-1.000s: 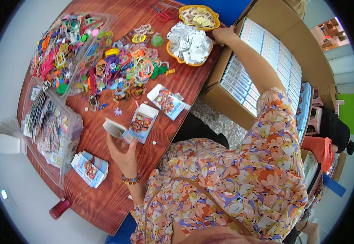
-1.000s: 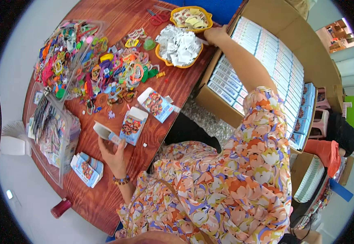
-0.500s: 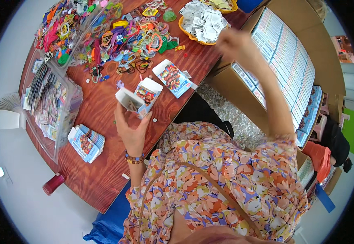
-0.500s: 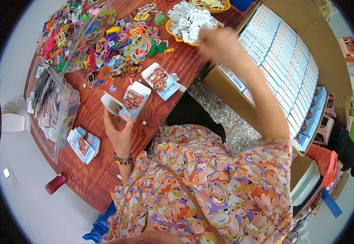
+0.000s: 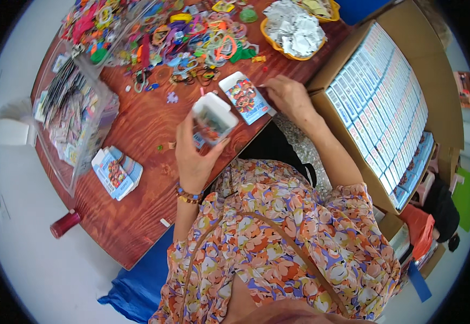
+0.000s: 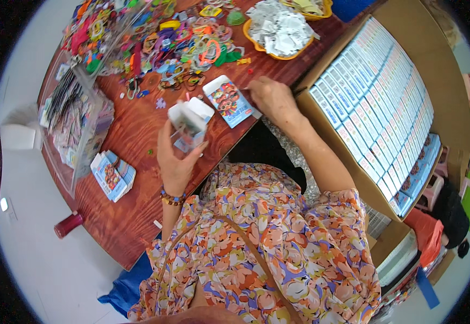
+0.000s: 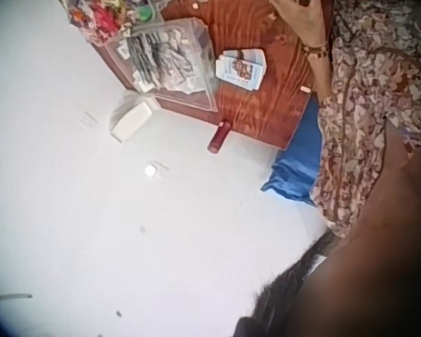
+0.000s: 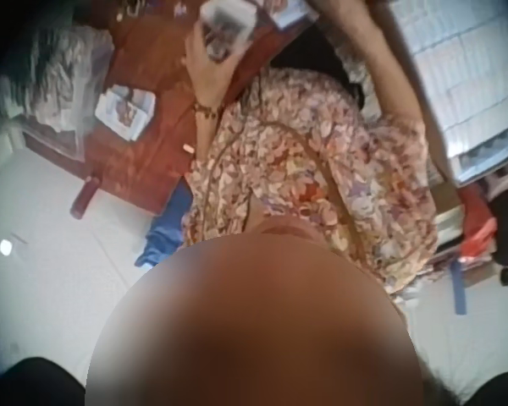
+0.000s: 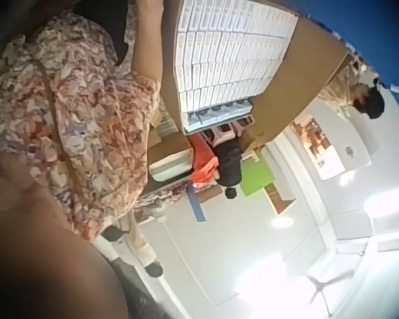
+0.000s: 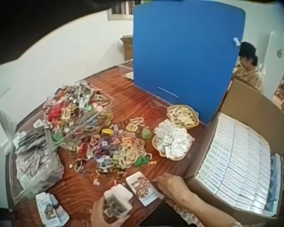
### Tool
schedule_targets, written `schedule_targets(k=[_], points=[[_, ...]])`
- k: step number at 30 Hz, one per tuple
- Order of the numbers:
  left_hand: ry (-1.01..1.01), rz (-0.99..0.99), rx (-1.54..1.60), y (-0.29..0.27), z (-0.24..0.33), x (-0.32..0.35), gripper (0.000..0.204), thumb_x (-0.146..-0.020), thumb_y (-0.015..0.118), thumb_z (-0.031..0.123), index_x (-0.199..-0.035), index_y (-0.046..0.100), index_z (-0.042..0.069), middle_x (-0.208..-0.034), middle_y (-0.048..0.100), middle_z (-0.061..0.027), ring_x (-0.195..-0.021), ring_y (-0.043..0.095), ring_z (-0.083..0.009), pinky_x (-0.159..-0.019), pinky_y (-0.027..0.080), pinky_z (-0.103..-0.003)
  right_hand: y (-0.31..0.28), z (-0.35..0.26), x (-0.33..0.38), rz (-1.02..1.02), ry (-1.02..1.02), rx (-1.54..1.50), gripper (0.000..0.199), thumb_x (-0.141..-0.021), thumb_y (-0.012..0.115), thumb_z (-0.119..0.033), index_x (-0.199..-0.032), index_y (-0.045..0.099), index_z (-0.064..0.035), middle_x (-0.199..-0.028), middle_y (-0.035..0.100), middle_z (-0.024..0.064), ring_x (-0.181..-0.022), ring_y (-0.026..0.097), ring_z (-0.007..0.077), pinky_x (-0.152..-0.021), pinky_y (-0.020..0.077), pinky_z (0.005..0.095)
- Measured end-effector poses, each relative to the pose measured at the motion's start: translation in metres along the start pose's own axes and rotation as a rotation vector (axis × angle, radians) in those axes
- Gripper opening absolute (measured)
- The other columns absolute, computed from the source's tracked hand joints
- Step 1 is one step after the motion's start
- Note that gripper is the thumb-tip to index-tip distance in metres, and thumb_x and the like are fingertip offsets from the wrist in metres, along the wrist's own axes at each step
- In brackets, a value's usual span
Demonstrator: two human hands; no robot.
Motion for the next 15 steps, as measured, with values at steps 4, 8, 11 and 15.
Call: schedule_targets(k=[4,8,11,15], points=[[0.034,-0.021,-0.118,0.009,0.005,-0.012,0.082,-0.07,0.085,0.018,-0.14,0.046,0.0,-0.125,0.055,-0.0187,-0.112,0.057,-0.0355,-0.094,0.049,-0.042,-0.054,-0.035,-0.011,0.129,-0.015,-0.183,0.015,-0.088,0.065,-0.006,-0.101,0.07,-0.0017,-0.086,0.065,0.0151,-0.076,0.065,0.0285,-0.071,0.0513,0.0356],[0.167,0.002,-0.264,0.015,0.008,-0.025,0.084,-0.07,0.086,0.02,-0.141,0.045,0.0,-0.124,0.054,-0.0199,-0.112,0.057,-0.0365,-0.092,0.05,-0.044,-0.089,-0.08,-0.029,-0.108,0.159,-0.6,0.012,-0.091,0.063,-0.007,-0.099,0.068,0.0011,-0.075,0.064,0.0124,-0.066,0.062,0.0163,-0.063,0.0494,0.0301],[0.218,0.023,-0.274,0.019,0.016,-0.033,0.085,-0.07,0.086,0.019,-0.142,0.045,0.0,-0.125,0.054,-0.0201,-0.112,0.057,-0.0366,-0.092,0.05,-0.044,-0.078,-0.099,-0.038,-0.277,0.048,-0.531,0.013,-0.091,0.063,-0.008,-0.097,0.067,0.002,-0.071,0.063,0.0111,-0.061,0.061,0.014,-0.059,0.0486,0.0298],[0.233,0.027,-0.31,0.023,0.019,-0.042,0.086,-0.071,0.085,0.019,-0.143,0.043,0.0,-0.126,0.052,-0.021,-0.114,0.055,-0.0377,-0.093,0.05,-0.045,-0.073,-0.111,-0.054,-0.298,-0.153,-0.211,0.016,-0.088,0.065,-0.009,-0.098,0.067,0.0026,-0.076,0.067,0.0138,-0.063,0.066,0.023,-0.058,0.0503,0.0344]])
Point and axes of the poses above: each hand's wrist, its own x-axis away from the middle knuckle, its own y-axis out of the palm, z = x × y, the point moved 7 cm from there along -x, towards the middle knuckle
